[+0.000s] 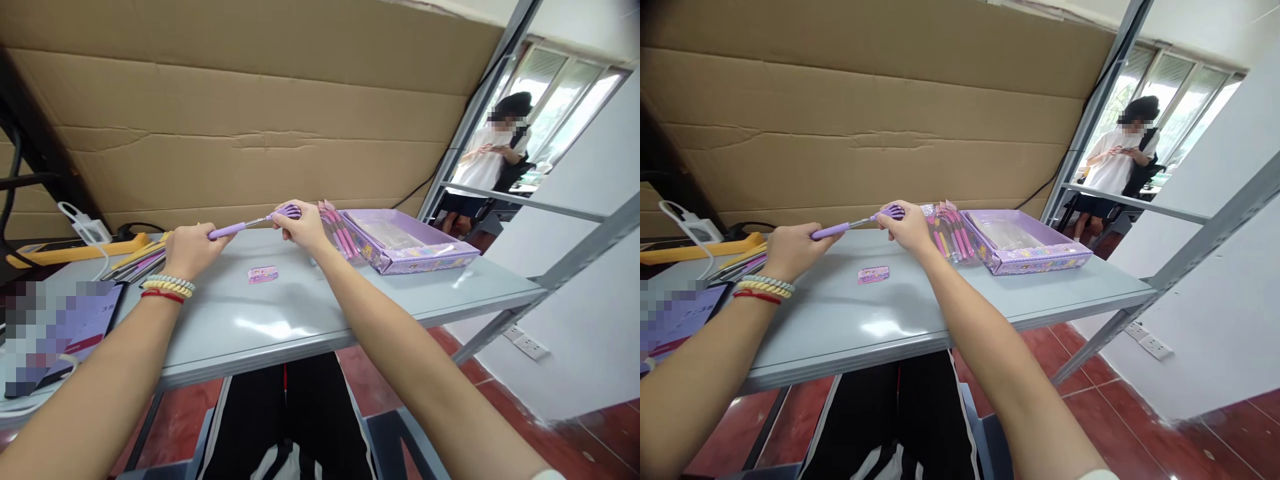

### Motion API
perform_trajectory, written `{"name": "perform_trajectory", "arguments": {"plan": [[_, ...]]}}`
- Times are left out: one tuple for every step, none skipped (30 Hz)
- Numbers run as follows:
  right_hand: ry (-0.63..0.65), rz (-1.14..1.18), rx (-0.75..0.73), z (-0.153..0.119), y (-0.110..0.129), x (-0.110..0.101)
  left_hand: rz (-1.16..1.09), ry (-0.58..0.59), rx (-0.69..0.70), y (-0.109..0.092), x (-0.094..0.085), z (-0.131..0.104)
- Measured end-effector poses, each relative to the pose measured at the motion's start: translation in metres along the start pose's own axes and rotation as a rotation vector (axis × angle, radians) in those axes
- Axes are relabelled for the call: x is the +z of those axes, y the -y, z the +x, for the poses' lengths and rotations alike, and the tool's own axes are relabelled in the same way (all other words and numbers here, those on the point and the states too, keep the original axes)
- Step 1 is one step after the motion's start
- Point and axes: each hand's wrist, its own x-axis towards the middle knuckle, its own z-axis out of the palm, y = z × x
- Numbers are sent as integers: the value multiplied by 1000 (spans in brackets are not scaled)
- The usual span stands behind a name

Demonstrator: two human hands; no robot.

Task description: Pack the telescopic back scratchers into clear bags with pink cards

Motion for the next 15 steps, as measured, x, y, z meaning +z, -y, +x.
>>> {"name": "perform_trajectory", "arguments": {"plan": [[8, 41, 20, 0, -3, -3, -9, 31, 17, -2, 1, 0], [-1, 92, 49, -1, -6, -5, -24, 64, 42, -5, 3, 0], [-20, 148, 82, -3, -8, -5, -46, 95, 67, -8, 4, -1], [-37, 204, 108, -6, -10, -3, -75, 123, 86, -11, 5, -1], [-47, 252, 122, -9, -11, -1, -106, 147, 98, -14, 6, -2], [-48, 289, 122, -12, -11, 2, -135, 166, 100, -17, 6, -4], [-47, 313, 112, -15, -11, 4, -160, 182, 97, -20, 5, -5], [-49, 324, 99, -17, -10, 6, -179, 198, 90, -23, 4, -6], [-57, 327, 89, -18, -10, 6, -193, 216, 85, -25, 4, -6], [-68, 325, 84, -18, -10, 5, -199, 234, 86, -27, 3, -7], [-74, 319, 80, -18, -10, 3, -197, 255, 91, -28, 3, -7], [-67, 307, 76, -17, -11, -1, -186, 272, 97, -29, 4, -6], [-49, 287, 73, -17, -12, -6, -167, 283, 100, -29, 5, -5], [-22, 258, 76, -16, -13, -11, -138, 285, 93, -27, 7, -4], [13, 224, 87, -16, -14, -15, -101, 279, 79, -24, 9, -2]]}}
